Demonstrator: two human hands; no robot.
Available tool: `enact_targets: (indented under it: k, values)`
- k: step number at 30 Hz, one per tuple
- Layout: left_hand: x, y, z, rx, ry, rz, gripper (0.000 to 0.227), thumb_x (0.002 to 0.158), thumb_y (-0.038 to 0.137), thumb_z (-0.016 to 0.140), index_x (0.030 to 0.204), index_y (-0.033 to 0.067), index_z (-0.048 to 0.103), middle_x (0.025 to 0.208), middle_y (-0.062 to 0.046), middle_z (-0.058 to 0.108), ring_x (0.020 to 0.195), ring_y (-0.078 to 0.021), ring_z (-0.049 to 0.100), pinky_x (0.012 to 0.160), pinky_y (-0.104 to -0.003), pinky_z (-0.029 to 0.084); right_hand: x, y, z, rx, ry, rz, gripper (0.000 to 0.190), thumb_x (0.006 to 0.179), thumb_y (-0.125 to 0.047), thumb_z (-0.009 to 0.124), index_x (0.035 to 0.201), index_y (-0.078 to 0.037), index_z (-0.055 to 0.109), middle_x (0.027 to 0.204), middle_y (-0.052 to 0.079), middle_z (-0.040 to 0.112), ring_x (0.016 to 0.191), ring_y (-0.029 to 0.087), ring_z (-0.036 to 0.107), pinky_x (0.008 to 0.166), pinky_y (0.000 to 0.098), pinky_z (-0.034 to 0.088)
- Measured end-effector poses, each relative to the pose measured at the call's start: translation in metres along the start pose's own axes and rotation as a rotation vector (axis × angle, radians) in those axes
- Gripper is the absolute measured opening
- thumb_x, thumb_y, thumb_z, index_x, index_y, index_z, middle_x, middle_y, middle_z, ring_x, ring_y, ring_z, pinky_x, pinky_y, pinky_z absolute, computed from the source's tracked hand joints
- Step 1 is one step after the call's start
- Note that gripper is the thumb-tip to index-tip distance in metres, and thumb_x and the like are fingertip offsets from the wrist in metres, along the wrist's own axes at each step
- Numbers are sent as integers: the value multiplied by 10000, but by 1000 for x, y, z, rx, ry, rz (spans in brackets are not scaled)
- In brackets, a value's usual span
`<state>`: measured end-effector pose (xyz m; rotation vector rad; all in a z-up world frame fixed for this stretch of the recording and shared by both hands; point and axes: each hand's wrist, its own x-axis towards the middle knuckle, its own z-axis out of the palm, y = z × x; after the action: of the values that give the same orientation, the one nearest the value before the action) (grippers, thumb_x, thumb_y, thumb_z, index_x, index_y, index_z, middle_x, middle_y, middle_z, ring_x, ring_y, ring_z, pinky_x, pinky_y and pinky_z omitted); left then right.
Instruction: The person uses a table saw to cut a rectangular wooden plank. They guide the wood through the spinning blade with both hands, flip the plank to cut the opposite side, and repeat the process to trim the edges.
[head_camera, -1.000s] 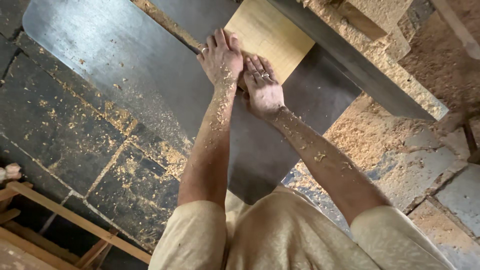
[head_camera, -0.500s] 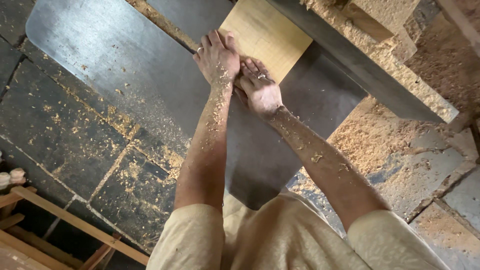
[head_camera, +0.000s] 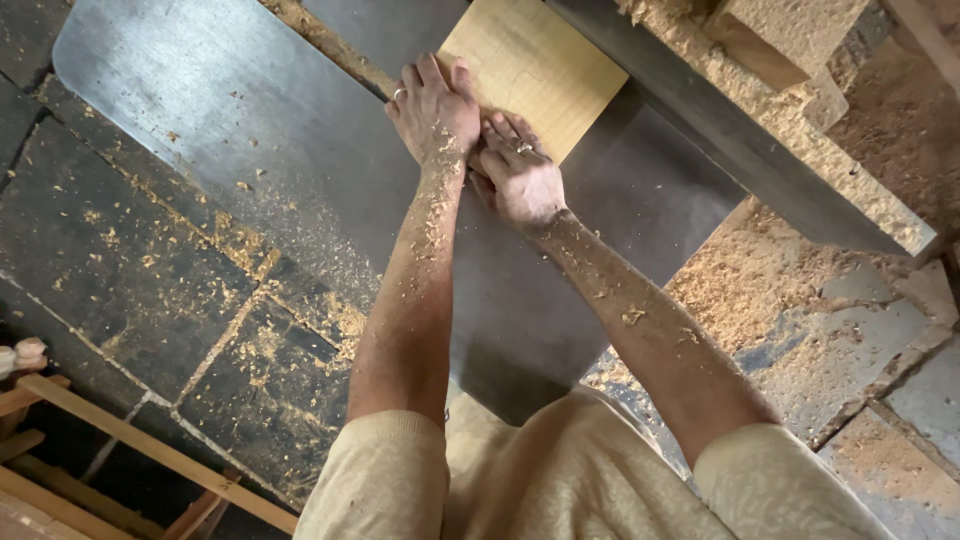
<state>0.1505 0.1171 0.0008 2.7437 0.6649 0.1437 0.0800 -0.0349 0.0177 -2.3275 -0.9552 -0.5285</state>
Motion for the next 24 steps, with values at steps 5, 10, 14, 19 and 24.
enact_targets:
  k: [5, 10, 14, 19, 24]
  values:
    - [3, -2, -2, 8, -70, -28, 541, 1051, 541, 404, 1360, 115, 527, 1287, -121, 594, 1212, -307, 599, 1050, -515, 413, 2, -2, 3, 13, 11, -6, 198, 840, -128, 851, 985, -59, 734, 1324, 209, 693, 1329, 331, 622, 1203, 475, 435]
    - [4, -2, -3, 3, 13, 1, 551, 1035, 546, 417, 1351, 108, 526, 1265, -132, 595, 1200, -325, 594, 1020, -515, 418, 4, -2, 1, 35, 6, -18, 233, 831, -120, 851, 1028, -54, 746, 1300, 211, 702, 1321, 346, 622, 1196, 481, 439]
    - [5, -3, -3, -7, -26, -19, 565, 1037, 545, 406, 1375, 108, 519, 1292, -129, 591, 1220, -322, 593, 1029, -520, 416, 7, -3, 2, 37, 13, -5, 229, 819, -112, 848, 1017, -56, 749, 1270, 204, 712, 1305, 349, 630, 1180, 480, 456]
    - [9, -5, -5, 0, -18, -17, 569, 1037, 544, 403, 1376, 104, 522, 1316, -138, 584, 1225, -327, 591, 1037, -537, 405, 11, -2, 8, 4, 20, -25, 210, 817, -110, 847, 994, -59, 745, 1246, 196, 718, 1296, 346, 642, 1169, 476, 468]
    - [16, -10, -4, -3, -29, -19, 565, 1036, 542, 410, 1373, 104, 528, 1319, -141, 583, 1227, -338, 587, 1054, -535, 400, 16, -1, 13, 27, 26, -36, 221, 805, -107, 855, 992, -63, 747, 1253, 187, 720, 1297, 331, 647, 1185, 457, 478]
